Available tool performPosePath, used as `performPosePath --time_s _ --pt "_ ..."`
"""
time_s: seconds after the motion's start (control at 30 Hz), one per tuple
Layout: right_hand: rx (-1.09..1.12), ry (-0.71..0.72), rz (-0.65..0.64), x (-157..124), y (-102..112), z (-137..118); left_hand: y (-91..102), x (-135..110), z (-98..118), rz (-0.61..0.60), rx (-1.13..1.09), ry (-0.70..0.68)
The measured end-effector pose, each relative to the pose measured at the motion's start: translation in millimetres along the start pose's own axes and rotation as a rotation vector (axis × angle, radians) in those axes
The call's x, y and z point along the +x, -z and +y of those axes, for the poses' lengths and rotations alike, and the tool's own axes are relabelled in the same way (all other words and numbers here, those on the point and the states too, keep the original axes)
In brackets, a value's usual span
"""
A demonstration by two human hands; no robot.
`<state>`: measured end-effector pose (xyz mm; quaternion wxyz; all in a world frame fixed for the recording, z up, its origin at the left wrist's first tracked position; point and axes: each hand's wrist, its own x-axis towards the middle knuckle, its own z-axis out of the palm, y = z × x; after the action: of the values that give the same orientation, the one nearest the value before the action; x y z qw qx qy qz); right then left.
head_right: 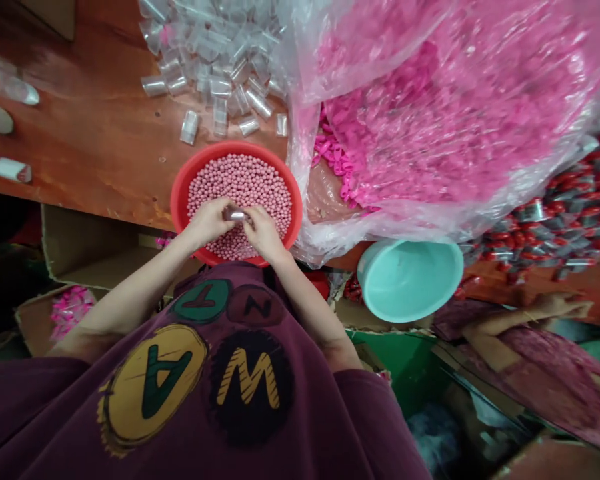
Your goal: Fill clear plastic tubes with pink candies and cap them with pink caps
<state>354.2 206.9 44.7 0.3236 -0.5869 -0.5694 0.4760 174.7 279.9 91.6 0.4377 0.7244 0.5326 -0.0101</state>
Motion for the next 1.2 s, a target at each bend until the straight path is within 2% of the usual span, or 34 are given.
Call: performPosePath --time_s 0.13,0.23,0.33,0.43,0.53,0.6,0.67,0.77,0.87,0.97,1.03,1.1,1.2 --pt "0.039 -0.001 -0.067 0.4 -12.9 -12.1 5.8 -7.2 9.5 -0.049 0.379 -0.057" --pt "0.028 0.086 0.038 -1.2 3.2 -8.5 13.4 -14.1 10.4 -0.047 0.538 -0.022" --pt "-0.022 0.047 0.339 2.7 51.1 20.4 21.8 -17.4 3.9 -0.036 0.661 0.043" --pt "-0.139 -0.17 0.615 21.3 111.6 65.0 20.1 -10.4 -0.2 -0.094 0.699 0.07" --pt "-0.388 -0.369 0.649 51.7 154.7 99.6 6.2 5.0 3.8 -0.15 0.656 0.047" --pt "-0.541 -0.463 0.603 71.7 166.3 110.9 -4.8 14.6 8.4 -0.15 0.601 0.015" --pt "-0.644 -0.525 0.542 86.5 167.3 115.6 -13.5 20.7 11.2 -0.138 0.534 -0.009" --pt "-0.666 -0.552 0.492 94.7 160.7 119.6 -20.6 23.4 8.3 -0.09 0.439 -0.011" --pt "-0.566 -0.549 0.539 87.8 154.1 125.4 -23.4 21.6 -2.9 0.029 0.251 0.008" --pt "-0.386 -0.549 0.643 70.3 147.8 125.3 -25.2 17.1 -16.1 0.18 -0.056 0.038" --pt "-0.24 -0.506 0.697 54.3 142.5 115.2 -26.4 13.0 -21.5 0.247 -0.273 0.043" --pt "-0.067 -0.427 0.694 37.2 134.6 94.8 -27.3 8.9 -22.8 0.297 -0.454 0.022" --pt "0.212 -0.291 0.574 16.5 114.6 50.9 -28.0 3.9 -18.4 0.308 -0.688 -0.032"
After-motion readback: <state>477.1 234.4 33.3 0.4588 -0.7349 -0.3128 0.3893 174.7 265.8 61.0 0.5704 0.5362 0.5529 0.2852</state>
